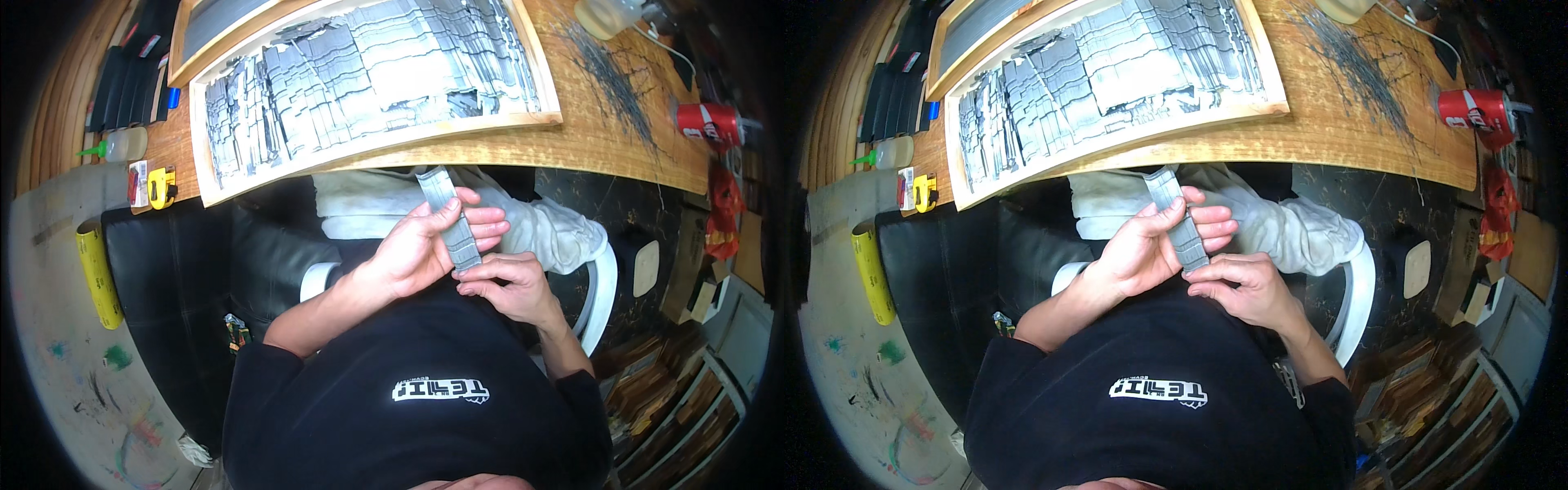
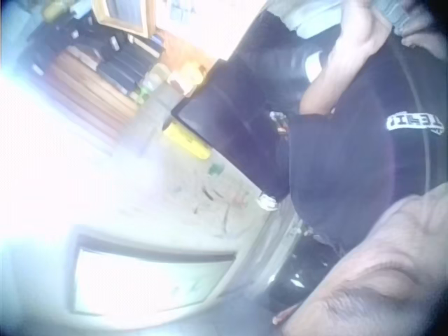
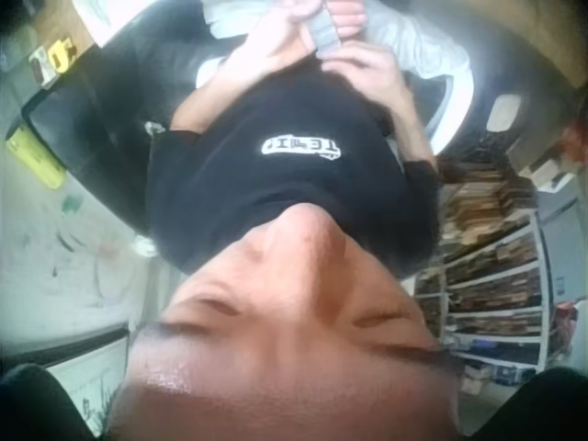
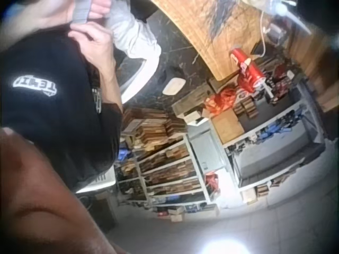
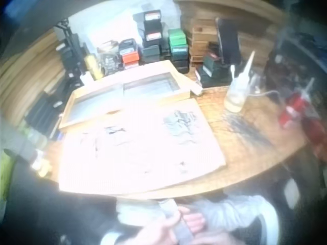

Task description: The person assembles small gray metal strips by hand, folding and interlocking them into a larger grid-like structure within a wooden frame. They repeatedly pick up individual strips, align them, and press them into place, occasionally wiping the surface with a cloth.

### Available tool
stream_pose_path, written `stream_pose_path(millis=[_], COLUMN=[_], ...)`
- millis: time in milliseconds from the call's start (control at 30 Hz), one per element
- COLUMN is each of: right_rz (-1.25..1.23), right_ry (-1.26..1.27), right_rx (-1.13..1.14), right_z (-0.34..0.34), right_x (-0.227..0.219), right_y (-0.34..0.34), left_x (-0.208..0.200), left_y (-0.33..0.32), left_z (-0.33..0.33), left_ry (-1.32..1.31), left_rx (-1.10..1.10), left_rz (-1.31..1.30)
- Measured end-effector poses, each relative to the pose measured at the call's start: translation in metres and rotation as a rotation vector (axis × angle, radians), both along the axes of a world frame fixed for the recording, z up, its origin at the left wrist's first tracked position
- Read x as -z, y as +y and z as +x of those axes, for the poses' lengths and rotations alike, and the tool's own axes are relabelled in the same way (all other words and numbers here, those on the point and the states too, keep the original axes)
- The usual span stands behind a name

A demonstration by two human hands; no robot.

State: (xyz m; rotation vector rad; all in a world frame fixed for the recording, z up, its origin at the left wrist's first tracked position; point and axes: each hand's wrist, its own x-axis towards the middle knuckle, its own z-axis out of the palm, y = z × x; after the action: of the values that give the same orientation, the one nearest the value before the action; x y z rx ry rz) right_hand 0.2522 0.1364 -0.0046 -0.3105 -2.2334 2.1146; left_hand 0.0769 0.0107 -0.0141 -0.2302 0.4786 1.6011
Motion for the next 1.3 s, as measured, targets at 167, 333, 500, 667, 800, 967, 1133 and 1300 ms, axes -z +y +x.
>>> stream_pose_path(millis=[167,333,500,667,800,967,1133,1300], right_rz=[0.000,0.172,0.015,-0.085,-0.137,-0.109,0.008,0.048], right_ry=[0.071,0.116,0.095,0.112,0.110,0.078,0.120,-0.123], right_rx=[0.113,0.169,0.171,0.208,0.243,0.326,0.332,0.126], right_z=[0.009,0.013,0.019,0.016,0.020,0.004,-0.002,0.001], right_x=[0.011,0.006,0.012,0.009,0.008,0.007,0.008,-0.018], right_y=[-0.012,-0.011,-0.020,-0.034,-0.041,-0.048,-0.044,-0.013], left_x=[0.002,-0.005,-0.007,-0.010,-0.015,-0.017,-0.014,-0.013], left_y=[0.000,-0.002,-0.002,0.000,0.003,0.013,0.017,0.021], left_z=[0.003,0.000,0.000,0.006,-0.018,-0.041,-0.043,-0.043], left_ry=[-0.023,0.027,0.055,0.157,0.147,0.521,0.563,0.696], left_rx=[0.086,0.101,0.126,0.179,0.369,0.401,0.374,0.406], left_rz=[0.024,-0.011,0.009,0.033,-0.037,-0.182,-0.247,-0.261])
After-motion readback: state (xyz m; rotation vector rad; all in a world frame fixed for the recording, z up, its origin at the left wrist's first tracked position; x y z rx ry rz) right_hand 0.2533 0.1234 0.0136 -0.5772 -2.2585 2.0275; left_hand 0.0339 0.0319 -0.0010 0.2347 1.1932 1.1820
